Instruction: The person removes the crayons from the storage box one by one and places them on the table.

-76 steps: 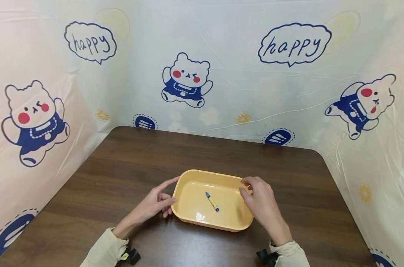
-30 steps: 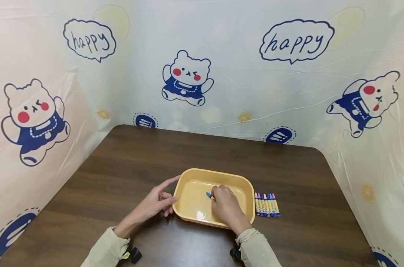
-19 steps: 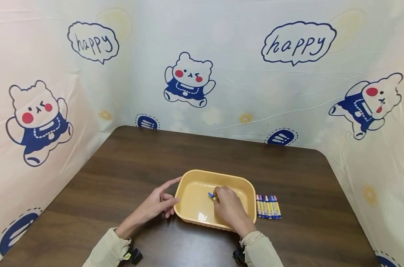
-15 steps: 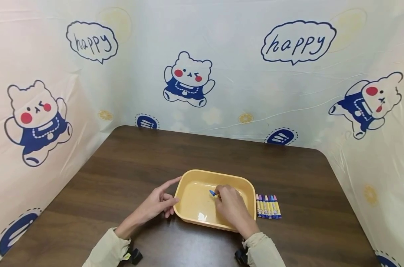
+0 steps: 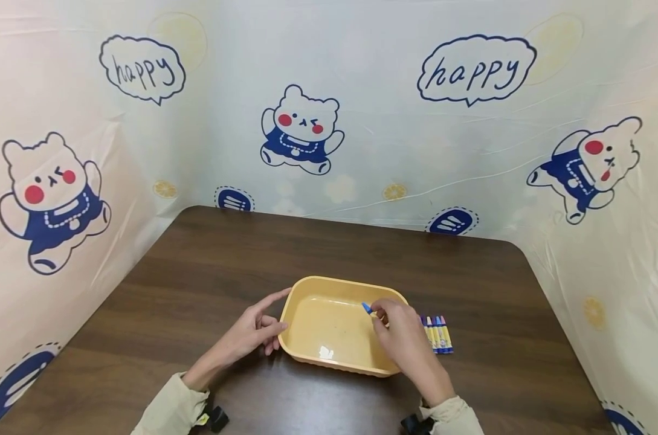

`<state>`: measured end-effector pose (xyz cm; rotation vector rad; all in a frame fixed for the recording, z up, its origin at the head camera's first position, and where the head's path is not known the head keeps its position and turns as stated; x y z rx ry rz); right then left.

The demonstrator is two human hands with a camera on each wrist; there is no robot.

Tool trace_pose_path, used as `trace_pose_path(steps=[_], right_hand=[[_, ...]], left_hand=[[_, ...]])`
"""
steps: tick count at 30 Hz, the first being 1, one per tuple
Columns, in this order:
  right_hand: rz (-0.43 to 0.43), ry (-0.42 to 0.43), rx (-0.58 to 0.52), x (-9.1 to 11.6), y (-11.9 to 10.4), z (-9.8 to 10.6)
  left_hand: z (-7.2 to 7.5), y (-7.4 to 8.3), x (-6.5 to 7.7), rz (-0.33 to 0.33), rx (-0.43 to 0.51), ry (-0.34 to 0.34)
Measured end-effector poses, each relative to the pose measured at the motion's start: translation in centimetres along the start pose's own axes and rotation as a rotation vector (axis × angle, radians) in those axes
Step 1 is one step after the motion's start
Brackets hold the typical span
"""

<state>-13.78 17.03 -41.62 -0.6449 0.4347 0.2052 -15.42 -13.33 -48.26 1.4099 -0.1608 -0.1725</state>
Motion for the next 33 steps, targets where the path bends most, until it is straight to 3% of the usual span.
trace_pose_path(steps=[8, 16, 25, 33], right_hand=[[-0.045, 0.132, -0.02, 0.6, 2.4, 4.0], [-0.186, 0.123, 0.045, 0.9, 7.1, 6.7], [-0.314, 0.102, 0.09, 1.9, 12.5, 6.9], [-0.36, 0.015, 0.106, 2.3, 14.9, 5.7]], left_hand=[[-0.1, -0.1, -0.1, 0.0, 0.004, -0.002], [-0.1, -0.1, -0.1, 0.002, 0.004, -0.01], [-0.1, -0.1, 0.1, 0.006, -0.011, -0.005], [0.0, 0.0, 0.1, -0.011, -0.023, -0.005]])
Point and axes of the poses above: each hand's wrist, its own x-axis away from the middle knuckle, its own z-axis out of the back of the hand, y = z × x, the point moved 2 cm from there along -x, towards the middle knuckle, and after that the axes turned 13 degrees about y, right-handed, at the moved point
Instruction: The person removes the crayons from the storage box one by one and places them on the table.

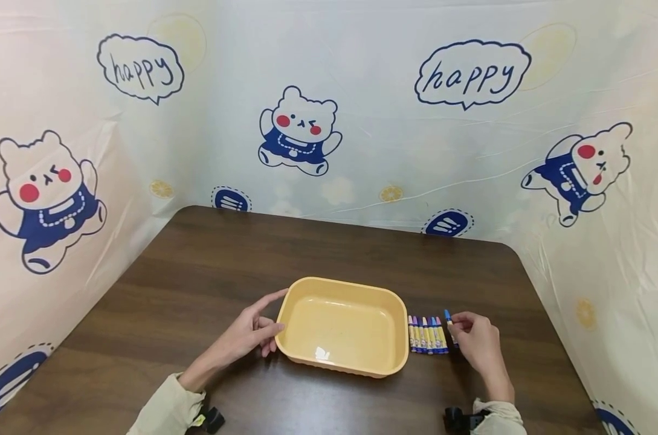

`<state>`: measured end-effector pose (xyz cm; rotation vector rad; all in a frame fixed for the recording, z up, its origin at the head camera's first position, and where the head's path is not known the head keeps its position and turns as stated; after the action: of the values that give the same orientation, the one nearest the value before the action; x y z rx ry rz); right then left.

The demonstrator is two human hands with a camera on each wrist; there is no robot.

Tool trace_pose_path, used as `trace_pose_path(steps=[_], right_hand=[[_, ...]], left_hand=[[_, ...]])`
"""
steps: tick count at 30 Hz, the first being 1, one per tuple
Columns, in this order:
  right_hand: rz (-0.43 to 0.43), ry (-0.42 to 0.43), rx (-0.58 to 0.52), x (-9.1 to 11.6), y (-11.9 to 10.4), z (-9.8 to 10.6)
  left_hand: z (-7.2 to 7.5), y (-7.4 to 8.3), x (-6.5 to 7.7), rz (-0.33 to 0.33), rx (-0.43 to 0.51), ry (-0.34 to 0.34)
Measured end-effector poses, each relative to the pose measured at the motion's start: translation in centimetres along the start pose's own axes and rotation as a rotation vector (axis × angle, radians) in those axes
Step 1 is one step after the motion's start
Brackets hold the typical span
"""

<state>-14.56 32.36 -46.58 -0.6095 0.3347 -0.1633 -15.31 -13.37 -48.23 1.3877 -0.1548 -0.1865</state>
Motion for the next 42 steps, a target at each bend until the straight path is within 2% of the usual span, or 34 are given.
trace_pose_path(steps=[7, 18, 24, 35, 42], right_hand=[[-0.057, -0.066, 0.026, -0.1, 0.7, -0.4], [-0.119, -0.073, 0.01, 0.2, 1.3, 0.0], [-0.116, -0.074, 0.02, 0.3, 1.3, 0.2], [-0.111, -0.081, 0.012, 0.4, 1.3, 0.0], [-0.133, -0.094, -0.01, 0.4, 1.5, 0.1]], left_hand=[[-0.6, 0.1, -0.2, -0.007, 0.007, -0.009], [-1.3, 0.4, -0.2, 0.002, 0.009, -0.006], [-1.6, 0.6, -0.2, 0.009, -0.002, 0.008], [-1.7, 1.0, 0.2, 0.012, -0.007, 0.061], [-1.5, 1.3, 0.6, -0.019, -0.103, 0.145]])
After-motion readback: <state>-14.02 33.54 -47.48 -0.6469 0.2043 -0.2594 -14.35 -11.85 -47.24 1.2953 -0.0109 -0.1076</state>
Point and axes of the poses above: each hand's wrist, its own x-axis away from the middle knuckle, its own z-axis out of the back of the hand, y = z × x, the point moved 2 cm from there along -x, towards the middle knuckle, and after that the axes turned 13 degrees about y, right-handed, at the moved point
